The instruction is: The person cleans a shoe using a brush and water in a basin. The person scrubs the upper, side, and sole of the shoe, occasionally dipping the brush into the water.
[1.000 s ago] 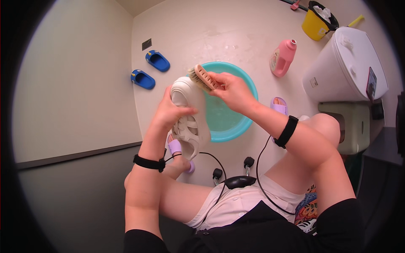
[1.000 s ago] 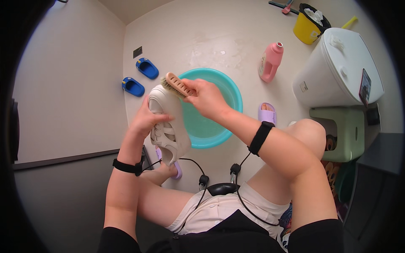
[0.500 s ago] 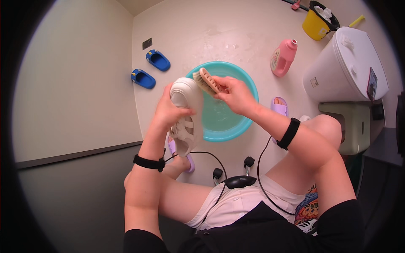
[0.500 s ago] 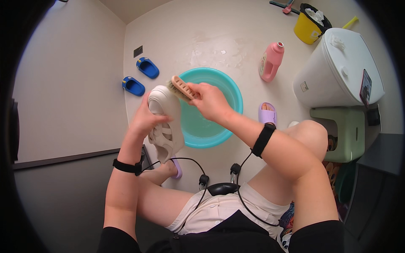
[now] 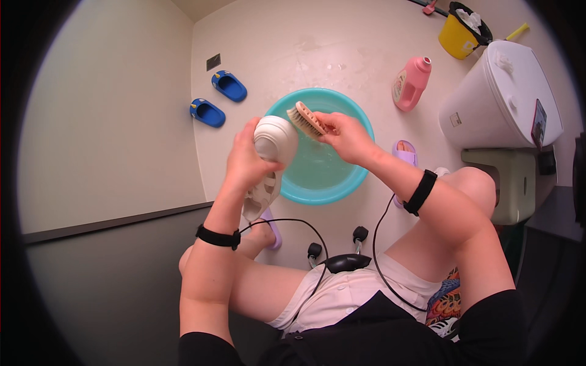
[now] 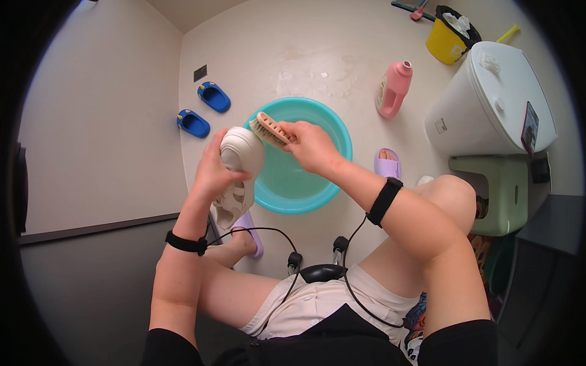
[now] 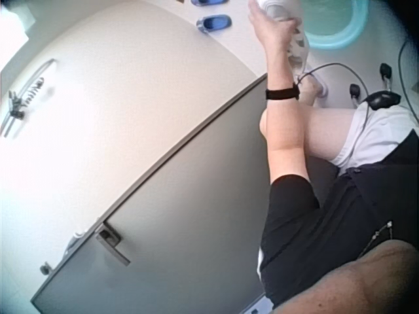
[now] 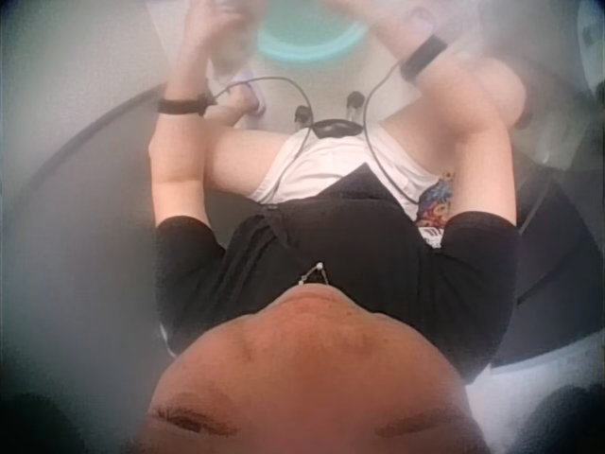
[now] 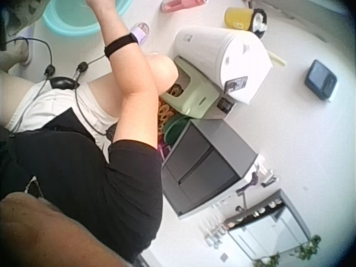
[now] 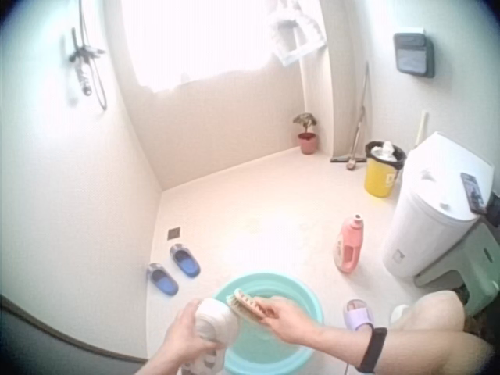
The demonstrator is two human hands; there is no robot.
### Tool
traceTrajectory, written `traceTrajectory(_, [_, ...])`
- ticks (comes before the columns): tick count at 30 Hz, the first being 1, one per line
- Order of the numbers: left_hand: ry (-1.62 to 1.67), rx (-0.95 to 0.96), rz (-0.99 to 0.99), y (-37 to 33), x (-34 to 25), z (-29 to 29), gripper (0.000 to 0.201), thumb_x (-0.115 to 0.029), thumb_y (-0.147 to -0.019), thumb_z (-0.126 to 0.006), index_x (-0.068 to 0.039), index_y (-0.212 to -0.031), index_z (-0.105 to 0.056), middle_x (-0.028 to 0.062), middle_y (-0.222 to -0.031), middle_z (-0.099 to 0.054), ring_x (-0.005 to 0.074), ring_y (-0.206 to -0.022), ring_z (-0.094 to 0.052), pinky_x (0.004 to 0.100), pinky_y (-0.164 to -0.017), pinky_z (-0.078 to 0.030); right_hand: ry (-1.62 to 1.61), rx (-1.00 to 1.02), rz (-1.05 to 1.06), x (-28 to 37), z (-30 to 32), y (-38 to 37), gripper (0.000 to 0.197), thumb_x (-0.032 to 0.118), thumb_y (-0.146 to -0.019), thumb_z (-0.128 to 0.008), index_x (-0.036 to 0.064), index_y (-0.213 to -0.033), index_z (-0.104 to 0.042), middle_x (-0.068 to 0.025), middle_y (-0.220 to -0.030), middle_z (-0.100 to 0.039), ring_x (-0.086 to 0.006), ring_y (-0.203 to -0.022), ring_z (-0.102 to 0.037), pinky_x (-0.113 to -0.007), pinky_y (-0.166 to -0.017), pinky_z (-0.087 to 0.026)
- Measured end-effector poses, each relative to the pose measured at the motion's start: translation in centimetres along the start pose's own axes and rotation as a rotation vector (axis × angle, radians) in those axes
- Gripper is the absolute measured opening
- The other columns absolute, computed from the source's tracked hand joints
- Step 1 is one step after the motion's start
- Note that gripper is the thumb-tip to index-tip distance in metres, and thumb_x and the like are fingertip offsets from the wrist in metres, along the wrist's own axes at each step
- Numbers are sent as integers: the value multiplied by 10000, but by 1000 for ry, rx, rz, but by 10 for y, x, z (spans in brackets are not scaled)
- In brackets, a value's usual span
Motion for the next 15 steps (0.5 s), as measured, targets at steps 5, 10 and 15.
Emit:
traceTrajectory(5, [-59,66,-18,6,-6,-11,1036,-113,-501,-892,-113,-1418,-410,175,-1270,-528,347,-1171,-550,419,-984,-487,-133,-33,107,28,-4,-2,398,37,-895,-632,185,-1265,-628,-116,-1011,-630,-285,-945,-614,-389,-856,-497])
traceTrajectory(10, [-70,55,-59,6,-3,-8,1025,-98,-501,-892,-122,-1412,-420,170,-1257,-526,353,-1163,-551,422,-968,-495,8,46,13,9,-6,2,410,23,-897,-626,184,-1275,-625,-119,-1025,-631,-287,-959,-616,-388,-850,-497])
traceTrajectory(15, [-127,3,-102,7,-7,-7,1014,-80,-505,-885,-140,-1407,-423,164,-1255,-521,356,-1140,-560,424,-948,-502,26,46,-39,-19,-2,1,406,30,-892,-636,179,-1269,-627,-123,-1046,-637,-300,-983,-619,-395,-857,-494])
Point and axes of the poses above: each hand's wrist, its own y-axis away from the middle knuckle, its own z-axis out of the back of the hand, x = y × z, the point moved 3 cm from there along -y, towards the middle knuckle
